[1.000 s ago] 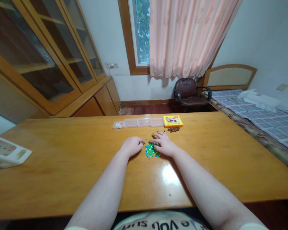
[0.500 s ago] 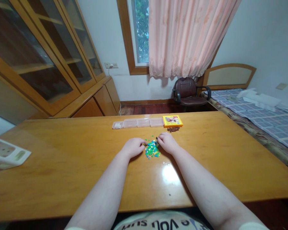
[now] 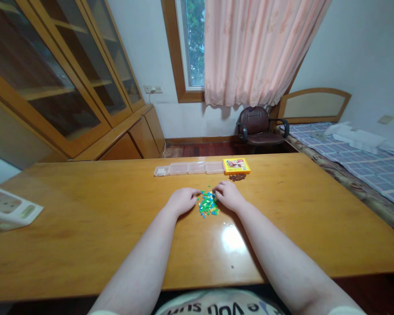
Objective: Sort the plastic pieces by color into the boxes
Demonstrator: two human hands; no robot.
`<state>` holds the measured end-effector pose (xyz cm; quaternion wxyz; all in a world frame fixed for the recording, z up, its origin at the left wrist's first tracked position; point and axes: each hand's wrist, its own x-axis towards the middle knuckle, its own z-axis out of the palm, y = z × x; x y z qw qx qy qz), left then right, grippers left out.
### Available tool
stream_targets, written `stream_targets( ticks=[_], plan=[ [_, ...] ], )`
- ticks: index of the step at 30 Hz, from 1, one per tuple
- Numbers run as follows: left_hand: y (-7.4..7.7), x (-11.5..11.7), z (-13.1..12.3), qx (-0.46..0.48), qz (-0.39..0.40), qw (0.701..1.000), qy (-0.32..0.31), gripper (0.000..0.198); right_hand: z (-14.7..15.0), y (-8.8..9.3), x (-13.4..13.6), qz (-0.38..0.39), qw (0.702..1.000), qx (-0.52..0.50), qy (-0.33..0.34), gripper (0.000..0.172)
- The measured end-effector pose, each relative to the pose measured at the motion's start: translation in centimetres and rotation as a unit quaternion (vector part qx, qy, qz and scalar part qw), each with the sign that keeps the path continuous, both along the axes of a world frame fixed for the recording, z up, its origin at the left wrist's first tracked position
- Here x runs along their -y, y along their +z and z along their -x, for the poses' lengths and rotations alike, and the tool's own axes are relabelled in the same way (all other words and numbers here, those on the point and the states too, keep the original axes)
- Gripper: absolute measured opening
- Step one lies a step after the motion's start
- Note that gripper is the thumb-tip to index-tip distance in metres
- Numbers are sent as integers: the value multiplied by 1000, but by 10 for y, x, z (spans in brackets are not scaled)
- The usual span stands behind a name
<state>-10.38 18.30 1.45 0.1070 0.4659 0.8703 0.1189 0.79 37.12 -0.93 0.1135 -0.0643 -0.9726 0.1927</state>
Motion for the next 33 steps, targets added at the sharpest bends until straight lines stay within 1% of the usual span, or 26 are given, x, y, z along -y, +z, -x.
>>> stream_targets(
  ticks=[3, 8, 12, 16, 19, 22, 25, 27, 30, 33],
  plan=[
    [0, 0, 0, -4, 0, 1000, 7, 40, 0, 0, 0, 2, 1000, 8, -4, 27],
    [-2, -1, 1, 5, 6, 1000, 7, 40, 0, 2, 1, -7, 1000, 20, 19, 28],
    [0, -1, -1, 5, -14, 1000, 0, 43, -2, 4, 4, 10, 999, -6, 52, 26],
    [1, -1, -2, 4, 6, 1000, -14, 39, -4, 4, 7, 3, 996, -6, 87, 27],
    [2, -1, -1, -11, 2, 1000, -2, 36, -4, 2, 8, -8, 997, 10, 76, 29],
    [3, -1, -1, -16, 1, 1000, 12, 35, -3, -1, 7, -12, 998, 33, 51, 37],
    [2, -2, -3, -2, 3, 1000, -4, 39, 0, -5, 6, -11, 999, 29, 13, 42],
    [1, -3, -4, 5, 10, 1000, -13, 41, 1, -6, 4, -8, 1000, 21, -6, 37],
    [-1, -5, -5, 5, 19, 1000, -6, 43, 0, -6, 2, 0, 1000, 8, 0, 30],
    [-3, -5, -4, 1, 3, 1000, -4, 45, -1, -5, 2, 7, 1000, 0, 22, 35]
  ],
)
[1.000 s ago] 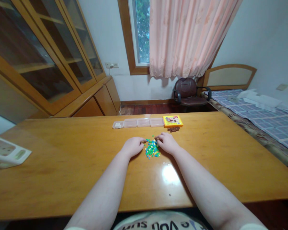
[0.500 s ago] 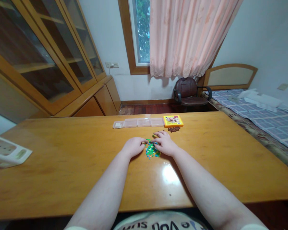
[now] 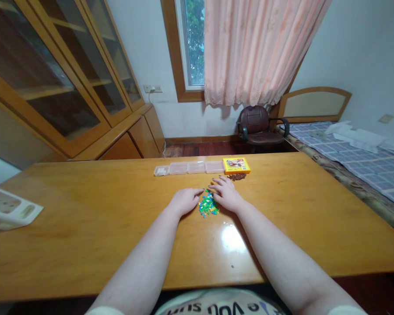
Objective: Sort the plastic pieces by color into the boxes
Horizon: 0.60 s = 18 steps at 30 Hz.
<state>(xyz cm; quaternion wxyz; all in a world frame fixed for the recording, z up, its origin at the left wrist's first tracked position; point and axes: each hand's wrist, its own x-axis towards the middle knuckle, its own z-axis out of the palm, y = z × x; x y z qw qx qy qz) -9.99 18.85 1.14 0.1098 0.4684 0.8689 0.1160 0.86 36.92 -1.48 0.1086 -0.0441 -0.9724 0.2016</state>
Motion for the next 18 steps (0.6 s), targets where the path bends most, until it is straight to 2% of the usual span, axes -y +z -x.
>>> stream_targets(
  ticks=[4, 10, 18],
  plan=[
    [1, 1, 1, -15, -23, 1000, -14, 41, -1, 0, 1, 1, 1000, 22, 17, 35],
    [4, 1, -2, -18, -14, 998, -52, 35, 0, 1, -2, -4, 1000, 15, -10, 27],
    [4, 4, 4, -30, -7, 999, -21, 35, -1, -3, -4, -10, 1000, 7, 7, 29]
  ],
)
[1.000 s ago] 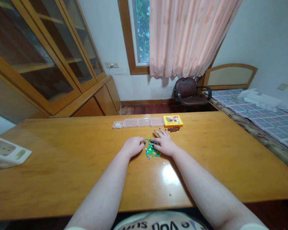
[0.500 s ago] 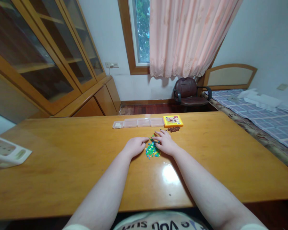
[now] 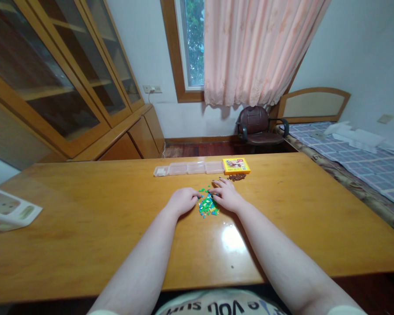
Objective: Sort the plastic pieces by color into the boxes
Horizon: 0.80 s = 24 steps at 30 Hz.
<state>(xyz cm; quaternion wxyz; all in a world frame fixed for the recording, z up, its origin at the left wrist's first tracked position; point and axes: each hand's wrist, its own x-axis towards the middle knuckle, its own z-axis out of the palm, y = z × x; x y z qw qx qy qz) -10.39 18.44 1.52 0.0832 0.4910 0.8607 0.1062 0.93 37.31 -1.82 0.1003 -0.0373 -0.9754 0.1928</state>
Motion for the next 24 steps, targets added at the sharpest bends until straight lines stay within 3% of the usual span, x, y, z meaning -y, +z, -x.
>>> stream_targets(
  ticks=[5, 10, 17, 24],
  plan=[
    [7, 8, 6, -11, 0, 1000, 20, 33, 1, 0, -3, -4, 999, -41, -13, 23],
    [9, 9, 5, 3, 23, 1000, -1, 29, 2, 1, -3, 6, 996, -81, 24, 20],
    [8, 4, -1, 21, 25, 999, -26, 35, 1, 0, -1, 36, 995, -63, 74, 26],
    [3, 2, -4, 17, 22, 1000, -7, 43, 0, 3, -1, 19, 997, -49, 60, 22]
  ],
)
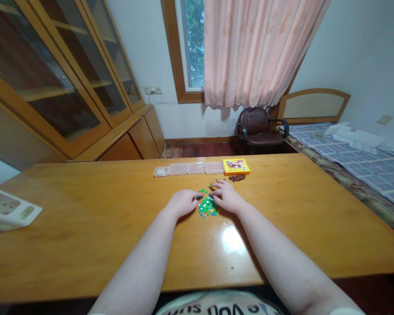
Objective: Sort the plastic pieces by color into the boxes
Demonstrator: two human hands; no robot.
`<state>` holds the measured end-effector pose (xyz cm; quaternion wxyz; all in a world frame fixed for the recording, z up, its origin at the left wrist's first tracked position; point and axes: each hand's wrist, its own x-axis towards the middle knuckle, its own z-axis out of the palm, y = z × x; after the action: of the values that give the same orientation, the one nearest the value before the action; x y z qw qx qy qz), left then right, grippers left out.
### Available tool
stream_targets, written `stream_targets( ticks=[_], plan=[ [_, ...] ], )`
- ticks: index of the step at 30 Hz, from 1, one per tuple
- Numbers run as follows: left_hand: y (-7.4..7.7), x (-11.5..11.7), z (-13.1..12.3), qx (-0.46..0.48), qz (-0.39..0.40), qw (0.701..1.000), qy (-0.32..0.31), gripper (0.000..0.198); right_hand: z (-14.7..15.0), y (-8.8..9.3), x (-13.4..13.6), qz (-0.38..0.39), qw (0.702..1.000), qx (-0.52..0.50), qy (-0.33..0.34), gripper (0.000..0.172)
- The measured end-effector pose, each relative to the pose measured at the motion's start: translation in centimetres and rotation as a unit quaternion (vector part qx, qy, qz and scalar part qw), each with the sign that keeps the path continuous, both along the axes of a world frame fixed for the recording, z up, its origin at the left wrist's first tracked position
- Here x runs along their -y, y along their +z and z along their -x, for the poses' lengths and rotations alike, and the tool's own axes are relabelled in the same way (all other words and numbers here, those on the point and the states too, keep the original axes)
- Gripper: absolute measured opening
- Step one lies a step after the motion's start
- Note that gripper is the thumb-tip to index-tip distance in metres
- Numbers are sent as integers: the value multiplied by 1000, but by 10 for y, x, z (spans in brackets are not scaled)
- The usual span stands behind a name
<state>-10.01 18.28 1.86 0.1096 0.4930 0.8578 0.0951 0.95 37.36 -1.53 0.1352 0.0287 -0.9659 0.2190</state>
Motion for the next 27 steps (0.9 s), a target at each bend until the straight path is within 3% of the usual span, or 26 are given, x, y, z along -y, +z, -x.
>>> stream_targets(
  ticks=[3, 10, 18, 27],
  plan=[
    [-1, 1, 2, -3, 7, 1000, 11, 41, 1, 2, -3, 5, 1000, -13, -4, 24],
    [3, 4, 4, -29, 6, 999, 40, 35, -2, 3, 0, 25, 998, 4, 59, 31],
    [4, 2, -5, 12, -31, 997, -71, 34, 0, 1, 5, 0, 999, 36, 2, 32],
    [2, -1, -3, 30, 5, 998, -51, 41, 1, -4, -2, 20, 1000, 5, 14, 28]
  ],
)
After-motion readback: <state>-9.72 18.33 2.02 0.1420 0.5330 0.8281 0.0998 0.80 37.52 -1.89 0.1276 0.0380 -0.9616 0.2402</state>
